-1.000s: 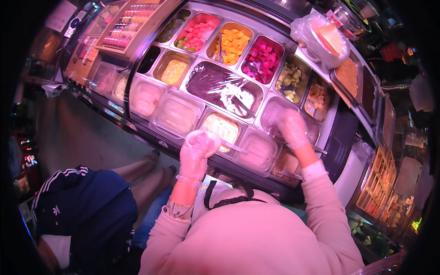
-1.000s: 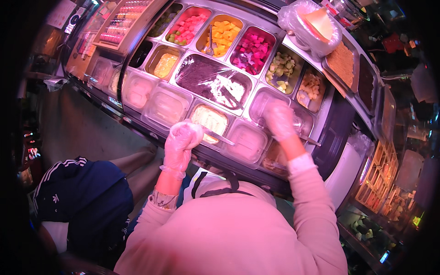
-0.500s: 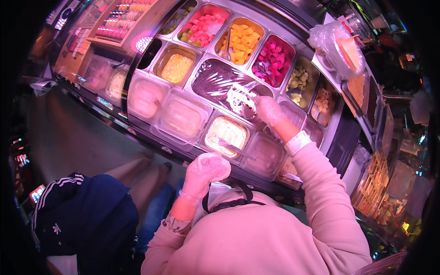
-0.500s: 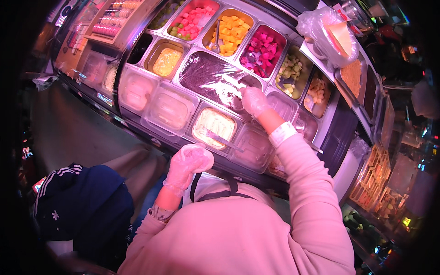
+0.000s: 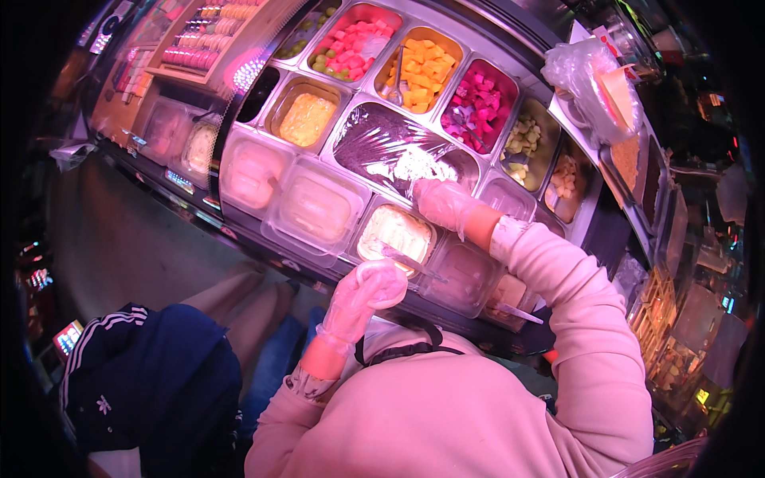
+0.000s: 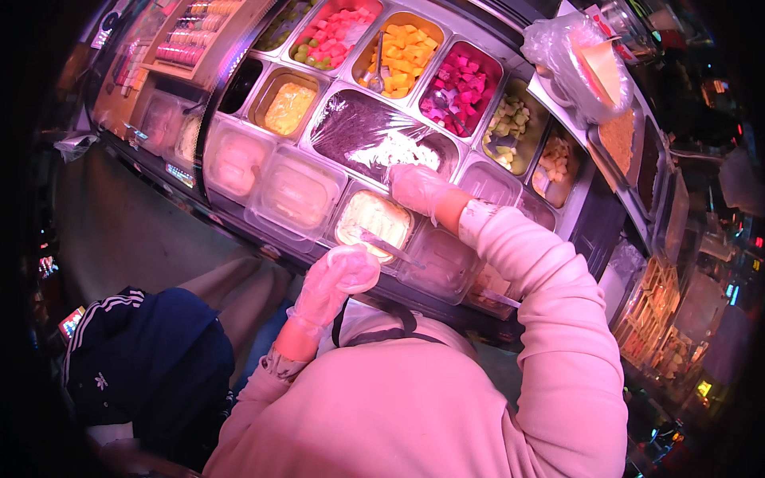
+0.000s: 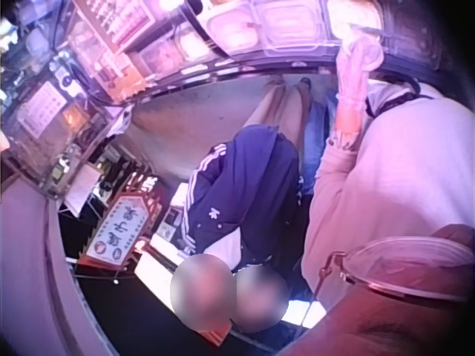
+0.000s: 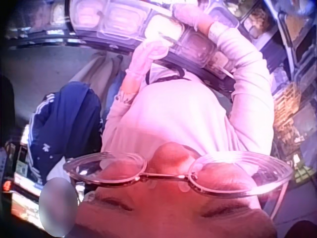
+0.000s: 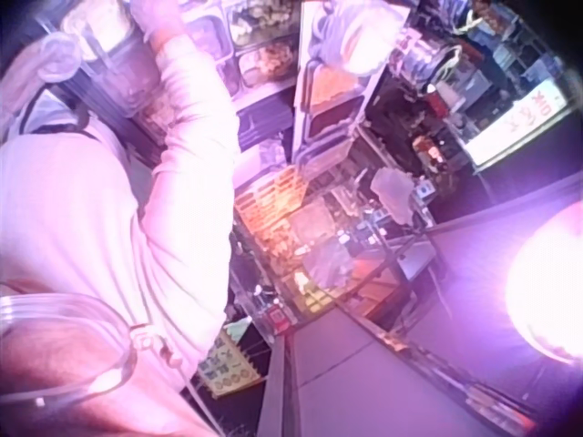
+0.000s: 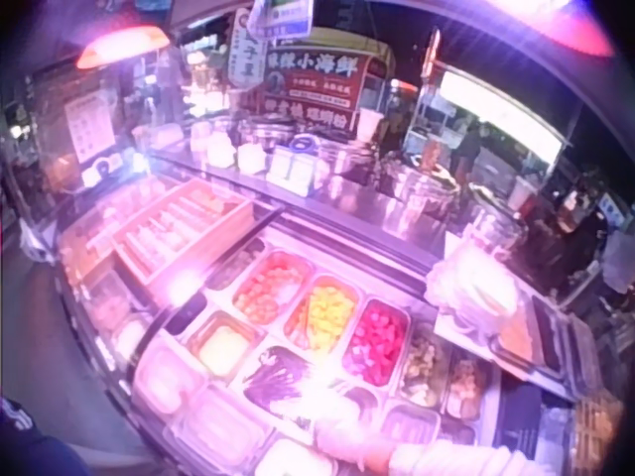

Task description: The person assembles a food item at a street food stall. They place a base into a container, then add various toppings from a display case using tongs and their hands.

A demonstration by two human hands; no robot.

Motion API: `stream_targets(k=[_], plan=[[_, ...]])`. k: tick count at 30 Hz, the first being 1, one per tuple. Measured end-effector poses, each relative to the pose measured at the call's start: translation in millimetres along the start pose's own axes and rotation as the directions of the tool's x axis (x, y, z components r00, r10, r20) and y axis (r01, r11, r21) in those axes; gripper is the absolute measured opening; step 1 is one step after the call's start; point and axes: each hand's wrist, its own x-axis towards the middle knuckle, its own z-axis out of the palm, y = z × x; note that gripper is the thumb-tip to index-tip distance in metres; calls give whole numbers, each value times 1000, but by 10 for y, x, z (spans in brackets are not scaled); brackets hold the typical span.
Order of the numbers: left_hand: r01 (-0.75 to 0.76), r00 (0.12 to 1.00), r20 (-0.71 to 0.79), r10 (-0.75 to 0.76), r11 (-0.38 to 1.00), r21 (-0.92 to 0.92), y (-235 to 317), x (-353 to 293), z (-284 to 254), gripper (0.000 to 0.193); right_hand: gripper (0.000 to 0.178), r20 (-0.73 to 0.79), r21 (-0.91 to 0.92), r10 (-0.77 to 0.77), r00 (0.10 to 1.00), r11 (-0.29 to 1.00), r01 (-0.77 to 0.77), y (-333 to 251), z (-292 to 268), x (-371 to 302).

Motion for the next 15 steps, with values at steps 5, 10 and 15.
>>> stream_targets(k=[5,10,15], plan=[[-4,1000,-29,0,990,-138,-15,9,77,35,23,111,-173,-29,993,984,48,-67,-86,-40],[-15,1000,-19,11,974,-226,31,104,149,46,19,128,-461,69,989,887,-2,2,-421,-206],[-58,998,-2,58,992,-114,-91,525,168,61,30,-1,-308,98,995,947,-93,436,-1334,-746]])
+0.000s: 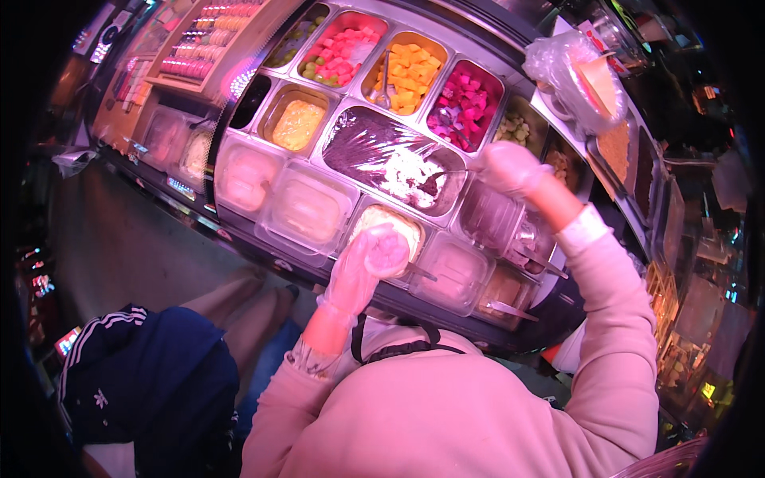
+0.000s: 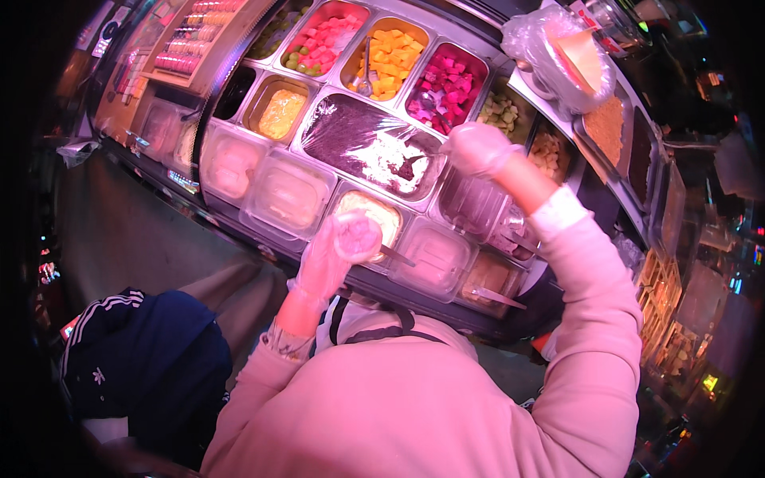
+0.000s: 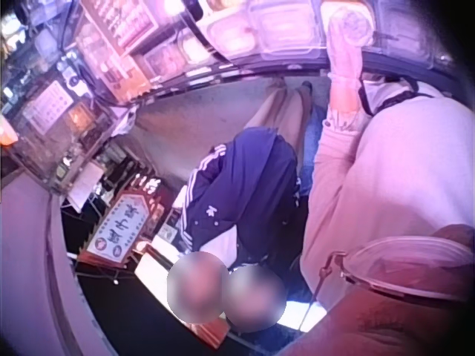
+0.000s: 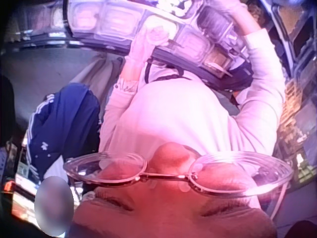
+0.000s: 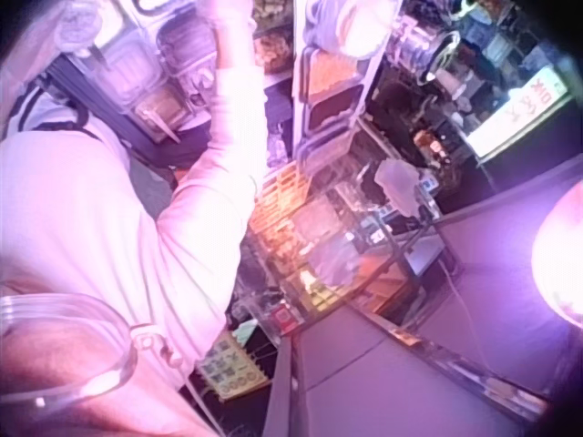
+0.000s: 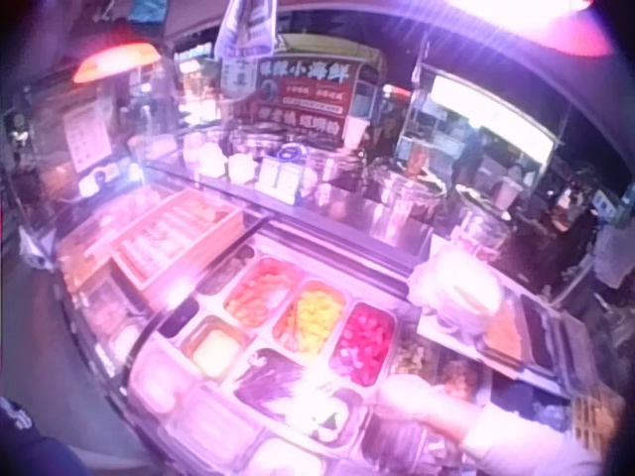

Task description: The person assembles a food item at a street food stall. They place a base into a container, then add various toppings from a display case using tongs and their hands.

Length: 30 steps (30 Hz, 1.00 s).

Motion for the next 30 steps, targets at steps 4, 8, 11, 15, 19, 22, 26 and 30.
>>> stream_targets(k=[4,8,11,15,19,22,26,30], plan=[[-4,980,199,27,993,-120,-78,655,83,66,36,144,568,156,977,796,-211,-84,-521,-670],[-53,965,245,90,987,-153,-15,847,691,55,27,-284,539,132,950,841,44,-505,-239,-1118],[-129,980,156,127,992,3,-29,822,918,45,28,-319,258,223,921,956,-142,-960,255,-1202],[-234,971,108,215,948,216,-122,709,816,12,32,-222,454,227,948,885,-105,-1481,563,-1333],[-166,966,-156,204,960,227,-178,505,623,6,27,-346,827,304,888,545,136,-1540,643,-1318],[-155,949,-247,195,973,172,-140,400,258,17,23,-326,876,388,862,467,121,-1453,557,-1271],[-92,979,-162,127,974,208,81,155,104,11,17,-207,723,344,916,685,-94,-927,707,-762],[78,996,41,-83,989,127,142,-4,111,13,16,-284,422,273,919,896,-135,-660,1172,94]])
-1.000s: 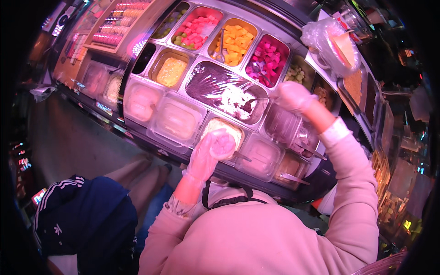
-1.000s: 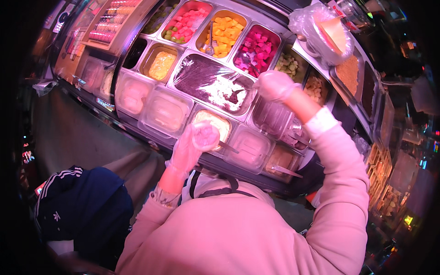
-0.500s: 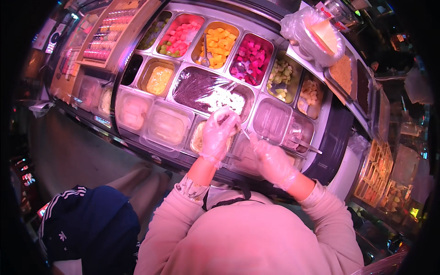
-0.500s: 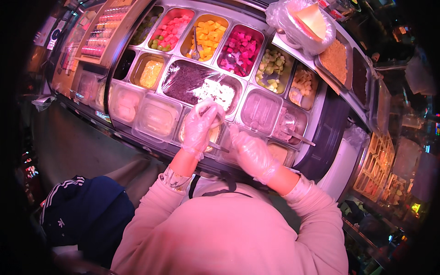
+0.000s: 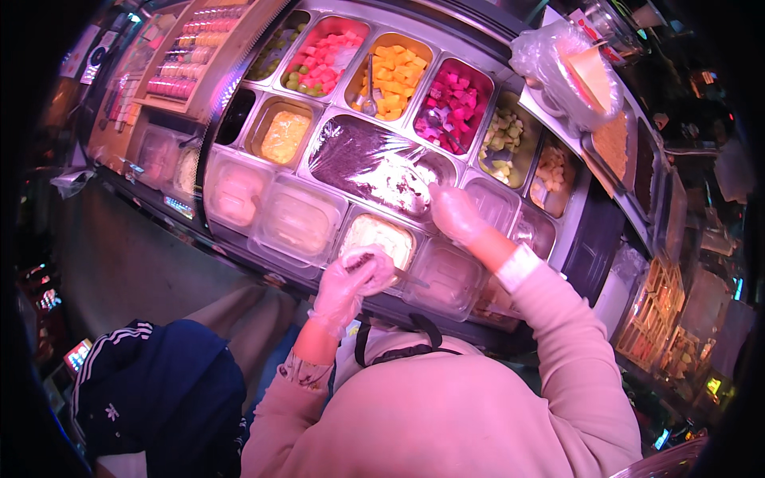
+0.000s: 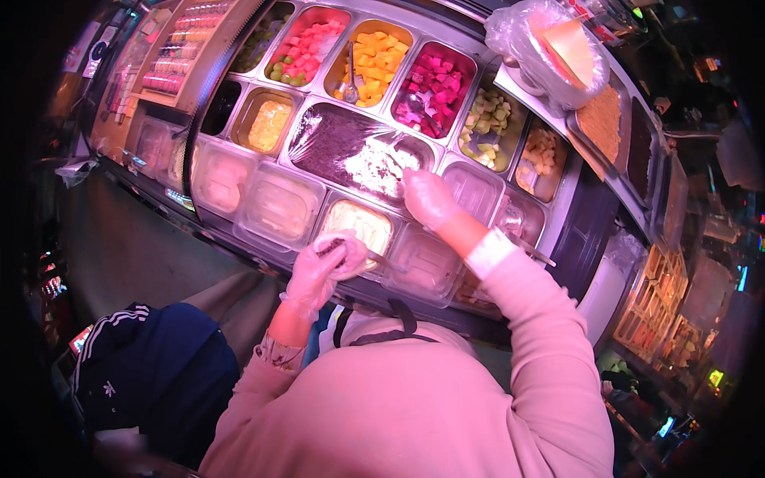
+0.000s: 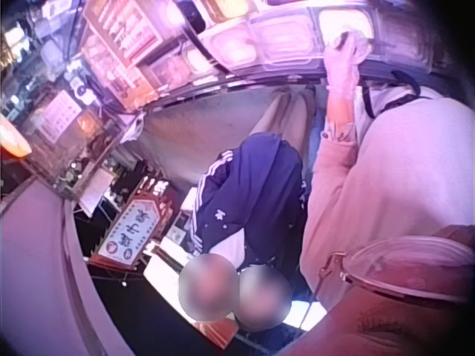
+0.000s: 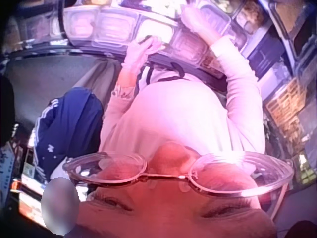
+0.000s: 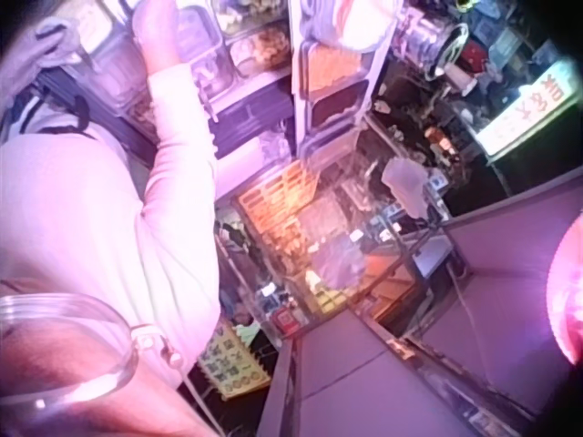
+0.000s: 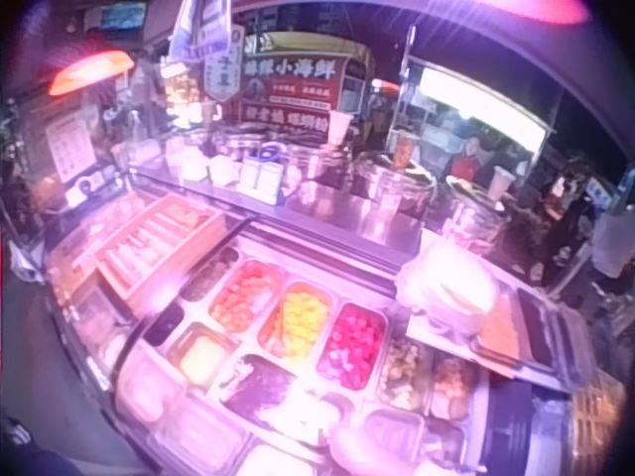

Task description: The person assembles a food item at a street food stall. They place a base into a container, then add various toppings from a display case using tongs and their hands.

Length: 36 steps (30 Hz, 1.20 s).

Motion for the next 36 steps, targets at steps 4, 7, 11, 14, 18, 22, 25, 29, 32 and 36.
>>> stream_targets(k=[4,7,11,14,18,22,25,29,32,36], plan=[[37,995,-84,-48,991,-130,-52,-125,18,27,20,-66,-45,-77,995,996,74,-83,426,462],[9,986,-162,-26,995,-104,-63,-145,26,32,20,-9,-70,-83,997,994,82,-75,663,569],[3,973,-226,-42,986,-168,-82,-47,-24,42,20,126,-120,-176,976,974,191,4,645,615],[-38,993,-114,11,970,-238,-15,29,1,64,16,239,-93,-295,925,942,324,76,463,724],[-35,993,-119,-2,951,-308,212,106,278,78,16,501,-145,-367,784,857,494,19,306,856],[-110,993,-72,91,941,-321,262,217,253,79,16,563,-285,-276,779,820,496,-83,15,797],[-207,976,-130,173,922,-328,289,270,240,77,21,582,-311,-134,802,875,372,-118,-798,572],[-318,942,-187,279,919,-232,293,465,299,66,28,316,367,-29,948,925,-94,239,-1384,-166],[-393,919,-33,392,916,-77,265,571,493,34,32,484,638,245,840,558,-531,-143,-1685,-747],[-544,839,153,522,797,262,183,650,722,47,36,484,730,281,829,392,-559,-426,-1585,-1169]])
